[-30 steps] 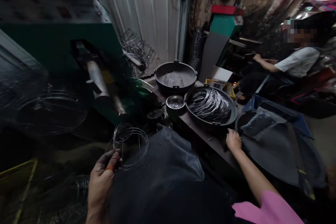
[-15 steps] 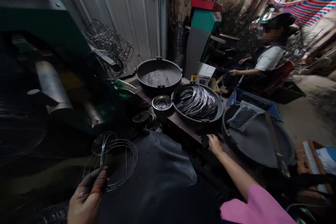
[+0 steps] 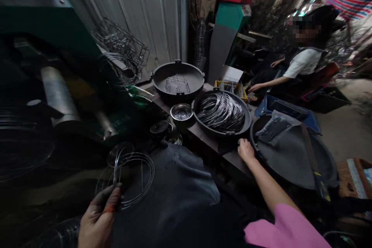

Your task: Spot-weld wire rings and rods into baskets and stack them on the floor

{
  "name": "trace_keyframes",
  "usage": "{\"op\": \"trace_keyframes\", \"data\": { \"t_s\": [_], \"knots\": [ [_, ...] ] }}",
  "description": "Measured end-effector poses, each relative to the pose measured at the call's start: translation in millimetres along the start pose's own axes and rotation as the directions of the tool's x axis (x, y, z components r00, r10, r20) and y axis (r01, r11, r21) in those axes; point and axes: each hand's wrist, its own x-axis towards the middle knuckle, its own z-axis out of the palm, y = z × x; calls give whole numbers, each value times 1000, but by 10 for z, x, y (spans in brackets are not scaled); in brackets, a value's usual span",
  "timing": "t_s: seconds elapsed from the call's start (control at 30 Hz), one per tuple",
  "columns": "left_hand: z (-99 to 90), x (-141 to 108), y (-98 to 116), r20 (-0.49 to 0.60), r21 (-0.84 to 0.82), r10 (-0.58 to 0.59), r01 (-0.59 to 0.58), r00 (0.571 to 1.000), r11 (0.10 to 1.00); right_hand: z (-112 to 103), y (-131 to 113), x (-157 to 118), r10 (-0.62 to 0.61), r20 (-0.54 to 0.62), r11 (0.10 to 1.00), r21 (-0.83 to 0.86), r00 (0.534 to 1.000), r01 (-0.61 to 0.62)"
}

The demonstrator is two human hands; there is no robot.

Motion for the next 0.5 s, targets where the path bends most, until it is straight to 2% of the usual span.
{"op": "trace_keyframes", "data": {
  "t_s": [0.03, 0.1, 0.23, 0.33, 0.43, 0.5],
  "knots": [
    [8, 11, 8, -6, -13, -10, 10, 1000, 1000, -24, 49, 1, 21, 64, 999, -33, 998, -19],
    [26, 36, 6, -8, -41, -16, 16, 1000, 999, -27, 130, 21, -5, 182, 998, -67, 983, 18],
    [28, 87, -52, 44, -126, 34, -28, 998, 992, 121, 226, 129, -97, 327, 994, -20, 940, 109],
    [-17, 154, -100, 105, -250, 19, 8, 994, 968, 247, 272, 282, -137, 325, 990, 10, 936, 142],
    [-80, 212, -134, 129, -355, 22, 26, 991, 935, 276, 314, 400, -120, 374, 993, 45, 920, 111],
    [-113, 236, -144, 135, -405, 25, 33, 991, 914, 234, 338, 422, -108, 278, 992, 87, 955, 87]
  ]
}}
